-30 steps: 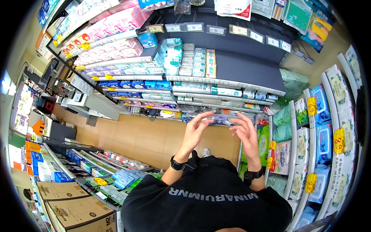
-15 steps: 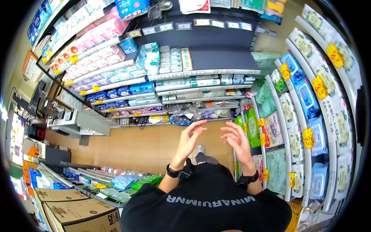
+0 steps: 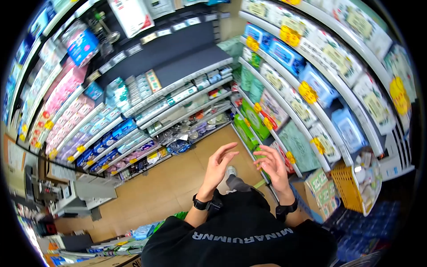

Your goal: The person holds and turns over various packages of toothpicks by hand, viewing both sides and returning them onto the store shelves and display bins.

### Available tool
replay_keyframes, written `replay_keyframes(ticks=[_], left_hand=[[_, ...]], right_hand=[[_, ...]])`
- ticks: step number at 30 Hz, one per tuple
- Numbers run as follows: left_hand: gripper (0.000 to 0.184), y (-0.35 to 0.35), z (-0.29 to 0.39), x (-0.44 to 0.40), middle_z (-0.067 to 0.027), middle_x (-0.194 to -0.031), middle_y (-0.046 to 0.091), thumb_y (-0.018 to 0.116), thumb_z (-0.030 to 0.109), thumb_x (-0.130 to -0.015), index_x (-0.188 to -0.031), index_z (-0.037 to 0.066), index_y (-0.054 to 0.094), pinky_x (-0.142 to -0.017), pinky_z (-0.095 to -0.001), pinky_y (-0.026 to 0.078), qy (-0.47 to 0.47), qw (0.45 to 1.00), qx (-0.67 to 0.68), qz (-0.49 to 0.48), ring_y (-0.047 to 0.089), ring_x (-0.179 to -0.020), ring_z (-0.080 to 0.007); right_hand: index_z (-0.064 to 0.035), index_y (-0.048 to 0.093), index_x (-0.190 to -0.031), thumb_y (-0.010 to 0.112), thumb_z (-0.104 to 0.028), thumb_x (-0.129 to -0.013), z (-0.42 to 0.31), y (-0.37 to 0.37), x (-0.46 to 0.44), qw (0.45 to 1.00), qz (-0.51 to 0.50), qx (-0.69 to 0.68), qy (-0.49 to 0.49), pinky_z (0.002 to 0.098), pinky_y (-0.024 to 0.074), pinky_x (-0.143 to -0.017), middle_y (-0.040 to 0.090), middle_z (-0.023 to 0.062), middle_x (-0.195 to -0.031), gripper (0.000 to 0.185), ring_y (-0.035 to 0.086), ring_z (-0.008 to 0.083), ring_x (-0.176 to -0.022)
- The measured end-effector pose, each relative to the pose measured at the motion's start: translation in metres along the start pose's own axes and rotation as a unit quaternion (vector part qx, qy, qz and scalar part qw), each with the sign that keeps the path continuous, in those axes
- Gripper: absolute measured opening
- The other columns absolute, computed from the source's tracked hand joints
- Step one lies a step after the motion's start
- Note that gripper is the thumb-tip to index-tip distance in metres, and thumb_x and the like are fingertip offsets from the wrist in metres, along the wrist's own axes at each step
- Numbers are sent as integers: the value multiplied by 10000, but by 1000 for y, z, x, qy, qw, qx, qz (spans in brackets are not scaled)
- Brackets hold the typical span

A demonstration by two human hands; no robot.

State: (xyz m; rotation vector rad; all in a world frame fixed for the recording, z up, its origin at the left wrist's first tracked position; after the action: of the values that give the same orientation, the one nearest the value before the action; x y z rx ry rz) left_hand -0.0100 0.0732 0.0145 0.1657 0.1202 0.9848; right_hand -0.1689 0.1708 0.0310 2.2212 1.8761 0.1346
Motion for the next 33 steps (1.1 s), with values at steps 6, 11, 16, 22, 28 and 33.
replay_keyframes(ticks=[6,11,16,22,28,33], left_hand=[[364,80,-15,4,-95,-1347,597,531,118,-1006,-1347,-7,554,-1026,-323,446,-32,991,25,-126,609,-1175,-196],[364,146,-36,13,-98,-1338,602,533,118,-1004,-1344,-9,558,-1018,-319,446,-63,974,18,-217,612,-1166,-197],[368,220,-49,27,-100,-1336,603,544,113,-1000,-1345,-11,556,-1024,-323,441,-88,951,14,-297,611,-1163,-197],[374,314,-77,56,-95,-1331,618,543,171,-998,-1332,6,576,-976,-318,444,-101,919,1,-382,623,-1156,-214],[351,420,-118,91,-99,-1296,627,552,123,-999,-1323,-12,567,-996,-310,452,-136,876,22,-462,620,-1139,-191],[342,500,-166,126,-99,-1299,633,533,180,-1009,-1300,11,593,-1012,-324,444,-176,841,-5,-511,622,-1138,-204]], right_hand=[[-8,411,-1423,579,-97,-955,-20,-42,59,994,109,1,-34,308,473,-859,564,151,-1302,505,604,189,-1037],[-22,417,-1418,567,-57,-963,-31,-80,113,980,189,19,-65,299,467,-858,574,125,-1293,480,604,175,-1042],[-27,459,-1391,570,-55,-968,-39,-125,174,956,282,31,-71,302,467,-884,590,119,-1269,438,614,175,-1033],[-6,523,-1332,562,-60,-971,-48,-180,256,921,369,83,-91,288,480,-869,606,103,-1286,366,624,160,-1025],[-10,554,-1296,551,-20,-950,-49,-243,344,888,442,108,-63,297,496,-857,626,95,-1259,347,636,158,-1009],[-18,566,-1278,564,-22,-957,-43,-297,410,870,471,123,-75,276,494,-884,621,73,-1268,321,628,131,-993]])
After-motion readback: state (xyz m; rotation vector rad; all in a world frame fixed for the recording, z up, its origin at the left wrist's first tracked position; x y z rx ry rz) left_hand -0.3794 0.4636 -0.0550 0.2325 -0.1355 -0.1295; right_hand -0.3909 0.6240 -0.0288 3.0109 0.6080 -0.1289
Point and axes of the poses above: each hand's wrist, its own x-axis away from the middle knuckle, its own y-axis out of the palm, z = x × y, the point moved 9 cm from there along -x, towards the middle knuckle
